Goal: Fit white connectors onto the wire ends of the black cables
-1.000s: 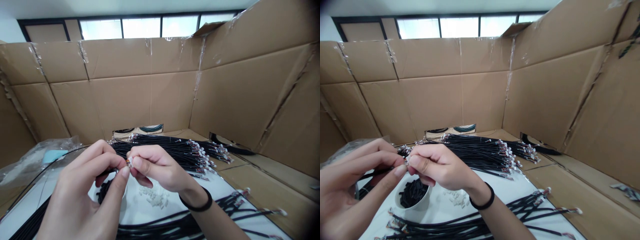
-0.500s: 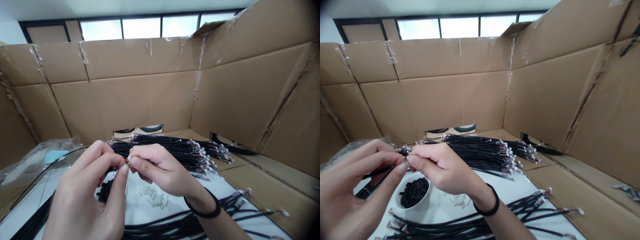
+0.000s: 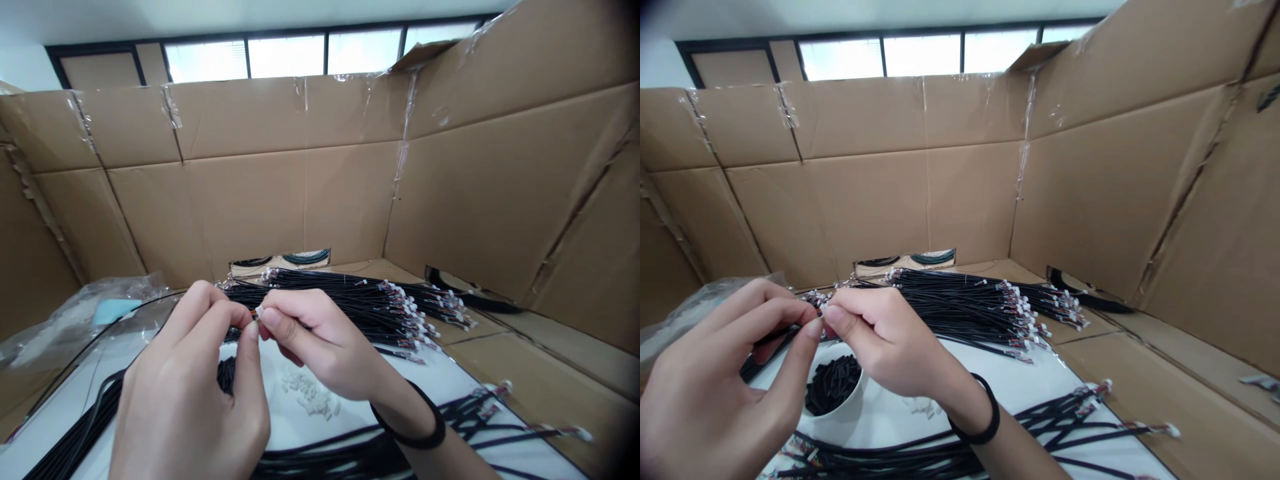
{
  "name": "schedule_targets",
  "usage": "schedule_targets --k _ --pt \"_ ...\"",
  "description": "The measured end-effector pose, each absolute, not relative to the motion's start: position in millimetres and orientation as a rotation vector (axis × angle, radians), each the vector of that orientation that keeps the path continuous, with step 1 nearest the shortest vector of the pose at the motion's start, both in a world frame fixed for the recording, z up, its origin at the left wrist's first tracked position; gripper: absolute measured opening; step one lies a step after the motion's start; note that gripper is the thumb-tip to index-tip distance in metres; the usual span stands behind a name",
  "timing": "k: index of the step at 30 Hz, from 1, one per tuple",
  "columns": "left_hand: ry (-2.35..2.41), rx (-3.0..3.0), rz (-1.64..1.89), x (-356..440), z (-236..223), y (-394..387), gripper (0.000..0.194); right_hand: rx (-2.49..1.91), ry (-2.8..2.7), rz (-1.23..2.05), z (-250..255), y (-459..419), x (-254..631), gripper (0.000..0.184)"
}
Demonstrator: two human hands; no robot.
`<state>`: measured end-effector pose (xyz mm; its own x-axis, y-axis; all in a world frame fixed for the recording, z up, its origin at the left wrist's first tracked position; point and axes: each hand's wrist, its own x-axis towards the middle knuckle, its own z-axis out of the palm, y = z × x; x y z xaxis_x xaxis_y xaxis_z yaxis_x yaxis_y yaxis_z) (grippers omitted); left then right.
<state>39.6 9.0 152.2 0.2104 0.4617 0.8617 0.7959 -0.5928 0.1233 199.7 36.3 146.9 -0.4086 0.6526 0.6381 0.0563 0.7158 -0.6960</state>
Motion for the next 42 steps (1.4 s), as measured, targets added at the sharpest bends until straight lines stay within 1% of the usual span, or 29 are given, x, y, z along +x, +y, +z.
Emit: schedule_targets --k 4,8,12,18,22,27,32,38,42 --pt "-1.163 -2.17 -1.244 36 153 9 0.013 -0.516 -1.859 0.89 145 38 200 0.042" --pt "-1.141 -2.12 -1.235 37 154 9 0.013 -0.537 -1.821 1.027 144 39 200 0.044" --pt "-1.138 -2.053 -1.272 41 155 7 0.017 -0.499 -1.731 1.194 143 40 197 0.045" --pt "-1.154 -2.052 -1.289 42 153 7 0.011 -0.474 -1.705 1.197 144 40 195 0.043" --pt "-1.17 -2.017 -1.315 44 152 8 0.012 -0.425 -1.694 1.188 142 41 193 0.04" --pt "-1.199 -1.962 -1.317 46 152 6 0.014 -0.346 -1.614 1.336 139 47 190 0.037" --pt "-1.092 -2.133 -1.412 44 158 8 0.013 -0.29 -1.479 1.504 140 45 195 0.032" --pt "-1.027 -2.235 -1.683 45 162 9 0.015 -0.293 -1.443 1.525 144 40 196 0.031" --pt "-1.033 -2.285 -1.813 45 160 8 0.012 -0.283 -1.431 1.53 144 39 196 0.032"
